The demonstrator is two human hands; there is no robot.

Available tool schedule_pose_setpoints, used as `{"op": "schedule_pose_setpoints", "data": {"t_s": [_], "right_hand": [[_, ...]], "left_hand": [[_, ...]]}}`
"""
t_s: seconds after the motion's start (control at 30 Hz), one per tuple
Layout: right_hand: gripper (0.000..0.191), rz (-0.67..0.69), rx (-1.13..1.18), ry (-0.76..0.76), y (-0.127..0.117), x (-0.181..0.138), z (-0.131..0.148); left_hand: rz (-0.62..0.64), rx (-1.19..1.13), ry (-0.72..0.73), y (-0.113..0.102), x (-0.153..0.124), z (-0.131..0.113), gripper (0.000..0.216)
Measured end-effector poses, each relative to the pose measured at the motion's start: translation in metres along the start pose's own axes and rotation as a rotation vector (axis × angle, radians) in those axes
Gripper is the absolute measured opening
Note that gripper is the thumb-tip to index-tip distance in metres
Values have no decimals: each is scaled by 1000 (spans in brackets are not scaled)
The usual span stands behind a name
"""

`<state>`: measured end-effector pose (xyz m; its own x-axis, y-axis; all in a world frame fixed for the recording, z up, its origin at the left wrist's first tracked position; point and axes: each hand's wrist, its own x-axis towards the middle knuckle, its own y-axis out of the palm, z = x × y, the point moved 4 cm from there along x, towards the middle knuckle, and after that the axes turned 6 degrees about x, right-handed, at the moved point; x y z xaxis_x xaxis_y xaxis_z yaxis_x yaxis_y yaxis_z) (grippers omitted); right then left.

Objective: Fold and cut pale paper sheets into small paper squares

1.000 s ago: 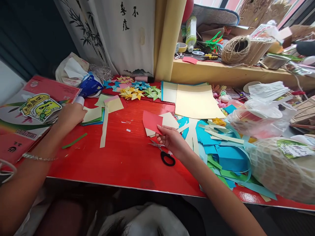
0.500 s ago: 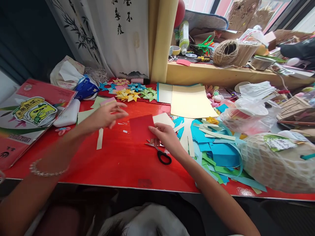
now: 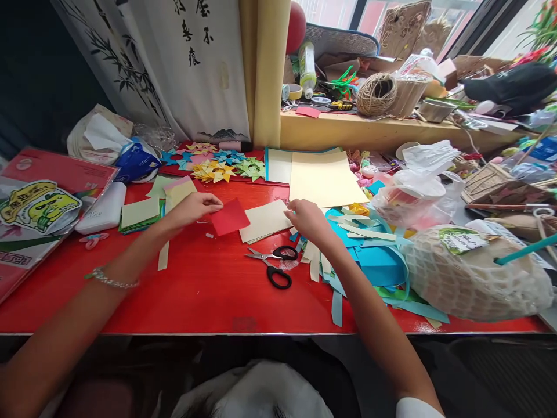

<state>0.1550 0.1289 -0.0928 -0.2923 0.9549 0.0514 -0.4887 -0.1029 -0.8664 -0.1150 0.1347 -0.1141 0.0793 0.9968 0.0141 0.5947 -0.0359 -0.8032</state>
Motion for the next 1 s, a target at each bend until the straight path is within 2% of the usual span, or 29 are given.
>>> {"op": "schedule_pose_setpoints", "data": {"t_s": [0.07,0.2,0.27,0.37,0.5,0.67,0.8,0.87,1.0], "right_hand": [[30,43,-8,-8,4,5,-3],[65,138,-128,-28,20,8,-7],[67,145,-206,-45,26,8,-9],[66,105,-243,-79,31,9,-13],[71,41,-222,-122,35,11,-19],[79,12,-105,-118,38,10,-26],[96,-83,129,-161,34,12,-23],[88,-116,343,-226,30,13,-18],[46,-73,780,-226,30,15,-9]], "left_hand": [[34,49,11,19,2,-15,27],[51,210,19,39,5,-39,24],[77,278,24,40,7,-45,31],[179,335,16,39,15,-50,42],[310,355,-8,41,25,-56,32],[315,272,24,41,15,-62,31],[276,175,123,33,-3,-71,31],[217,160,209,24,-10,-77,28],[45,187,449,10,-20,-76,29]]}}
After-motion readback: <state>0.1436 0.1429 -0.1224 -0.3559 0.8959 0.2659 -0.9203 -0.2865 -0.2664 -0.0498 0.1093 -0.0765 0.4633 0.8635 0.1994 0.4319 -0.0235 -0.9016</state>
